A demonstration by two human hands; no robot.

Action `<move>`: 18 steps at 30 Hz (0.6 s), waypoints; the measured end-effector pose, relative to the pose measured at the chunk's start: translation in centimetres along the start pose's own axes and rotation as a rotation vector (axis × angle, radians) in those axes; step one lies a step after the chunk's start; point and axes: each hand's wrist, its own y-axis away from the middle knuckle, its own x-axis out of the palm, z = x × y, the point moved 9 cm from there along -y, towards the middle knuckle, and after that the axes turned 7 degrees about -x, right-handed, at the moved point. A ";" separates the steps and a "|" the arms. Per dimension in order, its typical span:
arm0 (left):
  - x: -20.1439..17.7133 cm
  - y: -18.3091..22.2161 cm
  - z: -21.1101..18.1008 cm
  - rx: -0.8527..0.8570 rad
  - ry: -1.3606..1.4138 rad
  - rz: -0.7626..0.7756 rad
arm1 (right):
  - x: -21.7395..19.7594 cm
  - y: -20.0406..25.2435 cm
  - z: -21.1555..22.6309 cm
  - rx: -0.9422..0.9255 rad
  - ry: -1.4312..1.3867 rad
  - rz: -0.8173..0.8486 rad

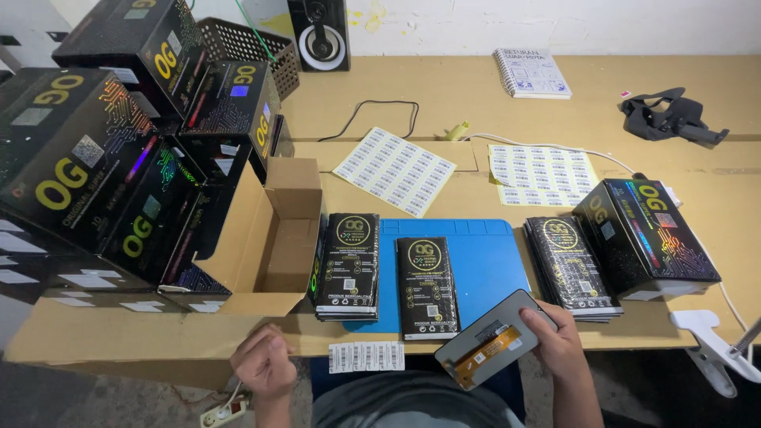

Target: Inspecting smartphone screen replacement parts and applying tape to ribbon cables at a workbench.

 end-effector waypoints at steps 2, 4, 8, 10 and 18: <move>0.3 -0.5 -0.6 0.010 -0.018 0.002 | 0.4 -0.4 0.6 -0.033 0.002 0.039; 0.4 -0.2 0.0 0.012 -0.012 -0.003 | 0.9 -0.8 1.7 -0.070 0.025 0.075; 0.5 0.1 0.4 0.019 0.018 -0.028 | 1.0 -0.9 2.1 -0.111 0.075 0.115; 0.4 0.4 0.6 -0.007 0.010 -0.049 | 0.7 -0.7 1.9 -0.123 0.078 0.110; 0.5 0.1 -0.3 0.006 -0.006 -0.058 | 0.9 -0.3 2.0 -0.118 0.040 0.121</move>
